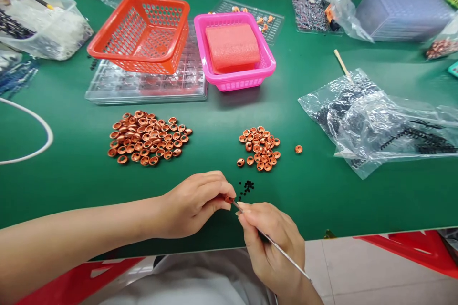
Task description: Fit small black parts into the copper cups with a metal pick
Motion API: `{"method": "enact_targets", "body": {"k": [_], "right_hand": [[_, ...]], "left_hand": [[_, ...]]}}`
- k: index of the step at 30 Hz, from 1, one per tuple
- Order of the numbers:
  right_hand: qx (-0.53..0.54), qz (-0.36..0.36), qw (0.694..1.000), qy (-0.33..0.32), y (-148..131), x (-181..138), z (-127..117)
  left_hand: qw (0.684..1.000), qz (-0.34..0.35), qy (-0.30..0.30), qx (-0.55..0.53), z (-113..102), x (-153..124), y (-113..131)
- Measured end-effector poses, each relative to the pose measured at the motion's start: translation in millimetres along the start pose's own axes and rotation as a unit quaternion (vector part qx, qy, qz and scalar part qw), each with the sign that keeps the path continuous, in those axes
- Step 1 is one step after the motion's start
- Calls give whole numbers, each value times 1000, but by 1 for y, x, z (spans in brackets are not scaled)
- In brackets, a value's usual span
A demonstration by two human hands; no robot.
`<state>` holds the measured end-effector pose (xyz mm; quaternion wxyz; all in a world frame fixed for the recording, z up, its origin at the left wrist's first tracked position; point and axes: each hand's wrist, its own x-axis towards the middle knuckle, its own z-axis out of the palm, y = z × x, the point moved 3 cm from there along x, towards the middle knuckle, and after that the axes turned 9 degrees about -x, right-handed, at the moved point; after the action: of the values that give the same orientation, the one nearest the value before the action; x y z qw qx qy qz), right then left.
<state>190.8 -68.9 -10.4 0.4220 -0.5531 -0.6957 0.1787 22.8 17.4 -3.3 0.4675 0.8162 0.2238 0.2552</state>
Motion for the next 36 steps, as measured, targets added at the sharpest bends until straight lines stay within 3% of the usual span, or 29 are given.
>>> {"method": "enact_targets", "body": {"k": [5, 11, 13, 19, 26, 30, 33, 36], "right_hand": [[19, 8, 1000, 23, -3, 1, 2], [136, 103, 968, 182, 1, 1, -1], [158, 113, 958, 209, 3, 2, -2], [187, 120, 953, 209, 7, 3, -2], [179, 125, 952, 215, 7, 2, -1], [183, 120, 955, 203, 6, 2, -1], [185, 117, 957, 191, 6, 0, -2], [183, 115, 959, 183, 6, -1, -2]], "left_hand": [[998, -50, 5, -32, -1, 3, 0], [975, -151, 6, -164, -7, 7, -2], [962, -178, 3, -207, -8, 7, -3], [938, -217, 7, -271, -11, 8, -3], [933, -218, 0, -288, -10, 7, -3], [958, -193, -6, -214, -13, 7, -2], [986, -147, -1, -82, -25, 7, 0], [990, -125, 5, 63, -41, 5, 1]]}}
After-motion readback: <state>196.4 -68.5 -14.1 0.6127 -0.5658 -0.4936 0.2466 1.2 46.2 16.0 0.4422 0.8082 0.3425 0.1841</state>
